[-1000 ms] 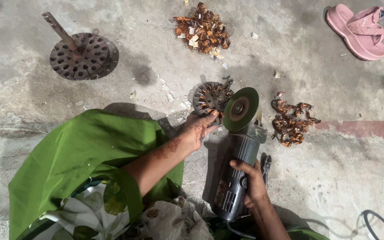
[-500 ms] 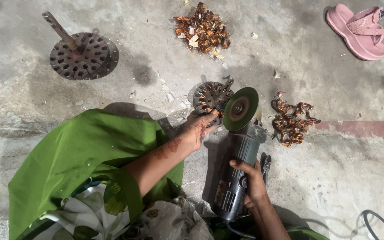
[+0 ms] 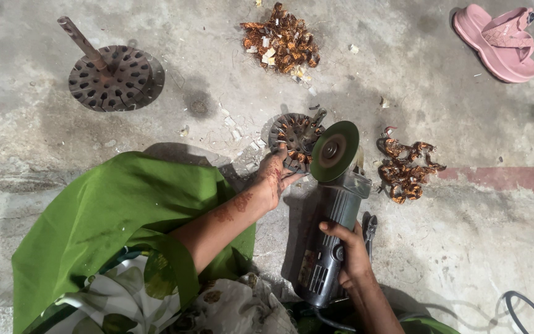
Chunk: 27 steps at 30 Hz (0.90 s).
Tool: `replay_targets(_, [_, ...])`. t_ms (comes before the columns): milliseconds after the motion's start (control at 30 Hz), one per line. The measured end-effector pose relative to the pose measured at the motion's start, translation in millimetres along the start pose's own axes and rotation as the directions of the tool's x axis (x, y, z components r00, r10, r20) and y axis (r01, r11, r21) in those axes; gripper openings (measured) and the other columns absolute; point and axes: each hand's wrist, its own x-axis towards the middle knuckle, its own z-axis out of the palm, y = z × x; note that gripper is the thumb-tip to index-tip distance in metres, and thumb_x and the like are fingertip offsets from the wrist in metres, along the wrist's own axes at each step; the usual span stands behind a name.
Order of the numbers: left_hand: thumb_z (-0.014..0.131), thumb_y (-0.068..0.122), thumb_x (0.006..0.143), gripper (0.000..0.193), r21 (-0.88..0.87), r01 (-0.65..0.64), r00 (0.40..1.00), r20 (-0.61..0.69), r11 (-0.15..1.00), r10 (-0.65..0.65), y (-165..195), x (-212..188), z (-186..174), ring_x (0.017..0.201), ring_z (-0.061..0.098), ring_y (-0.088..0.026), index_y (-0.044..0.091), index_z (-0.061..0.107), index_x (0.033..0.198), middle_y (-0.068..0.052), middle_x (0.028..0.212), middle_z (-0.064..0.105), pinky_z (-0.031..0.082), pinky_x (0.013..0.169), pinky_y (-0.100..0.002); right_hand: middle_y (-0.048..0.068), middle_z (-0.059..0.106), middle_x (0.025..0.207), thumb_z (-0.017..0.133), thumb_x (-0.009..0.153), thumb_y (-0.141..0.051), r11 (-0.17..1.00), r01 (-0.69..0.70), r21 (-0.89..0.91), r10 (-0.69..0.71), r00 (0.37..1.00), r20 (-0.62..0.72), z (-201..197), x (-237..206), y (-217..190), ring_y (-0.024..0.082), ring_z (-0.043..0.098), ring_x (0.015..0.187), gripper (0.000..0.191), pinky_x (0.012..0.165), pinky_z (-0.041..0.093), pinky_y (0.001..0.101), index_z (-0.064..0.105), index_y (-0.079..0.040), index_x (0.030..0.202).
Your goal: The person sits on the floor and uses an angle grinder to grind the edges of a circular metal component with copper windings. After grinding, the person uses pliers to pull and adjust the copper wires on the same component.
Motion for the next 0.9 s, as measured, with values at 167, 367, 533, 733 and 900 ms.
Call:
replay_targets(167, [0.050, 0.054, 0.097, 0.073, 0.032, -0.045, 0.999, 0.027, 0.998, 0.044, -4, 7, -4, 0.122, 0.068, -0.039, 0.017, 0.032, 0.158, -0.031, 0.155, 0.037, 0.058, 0.066, -0.020, 0.022, 0.057, 0.108, 0.078, 0.056, -0.029, 1.000, -0.002, -0.014, 0.002, 1.000, -0.005, 0, 0, 0, 0.033, 0.067, 0.085, 0.097, 0.063, 0.065, 0.0471, 0.037, -0.003, 0.140])
replay_targets(367, [0.053, 0.052, 0.096, 0.074, -0.026, -0.030, 0.999, 0.024, 0.999, 0.031, -3, 9, -3, 0.123, 0.065, -0.040, 0.014, 0.034, 0.157, -0.030, 0.156, 0.039, 0.060, 0.059, -0.017, 0.024, 0.056, 0.110, 0.078, 0.056, -0.031, 0.999, -0.003, -0.045, 0.003, 1.000, -0.004, 0, 0, -1, 0.036, 0.067, 0.087, 0.101, 0.064, 0.064, 0.0488, 0.035, -0.003, 0.143])
replay_targets(533, [0.053, 0.053, 0.095, 0.072, 0.035, -0.057, 0.997, 0.053, 0.998, 0.055, -2, 4, -4, 0.121, 0.069, -0.040, 0.014, 0.038, 0.154, -0.026, 0.154, 0.043, 0.052, 0.053, -0.017, 0.023, 0.056, 0.111, 0.076, 0.055, -0.032, 0.996, -0.044, -0.083, 0.041, 0.998, -0.044, 0, 1, -1, 0.035, 0.067, 0.088, 0.103, 0.065, 0.066, 0.0476, 0.031, -0.007, 0.144])
replay_targets(733, [0.056, 0.051, 0.097, 0.073, 0.011, -0.057, 0.998, 0.000, 0.998, 0.057, 2, -5, 1, 0.126, 0.064, -0.038, 0.009, 0.039, 0.154, -0.026, 0.150, 0.049, 0.059, 0.092, -0.032, 0.020, 0.057, 0.098, 0.076, 0.060, -0.029, 0.999, 0.034, 0.023, -0.034, 0.999, -0.018, -4, -2, 6, 0.030, 0.065, 0.071, 0.090, 0.055, 0.062, 0.0426, 0.038, -0.004, 0.137])
replay_targets(900, [0.069, 0.050, 0.087, 0.077, 0.033, -0.206, 0.975, -0.080, 0.978, 0.208, 11, -1, -1, 0.131, 0.059, -0.029, -0.001, 0.050, 0.142, -0.018, 0.146, 0.058, 0.060, 0.101, -0.043, 0.018, 0.059, 0.090, 0.075, 0.064, -0.025, 0.989, 0.095, 0.113, -0.099, 0.995, 0.032, -7, -5, 9, 0.027, 0.065, 0.064, 0.075, 0.050, 0.061, 0.0383, 0.043, -0.002, 0.127])
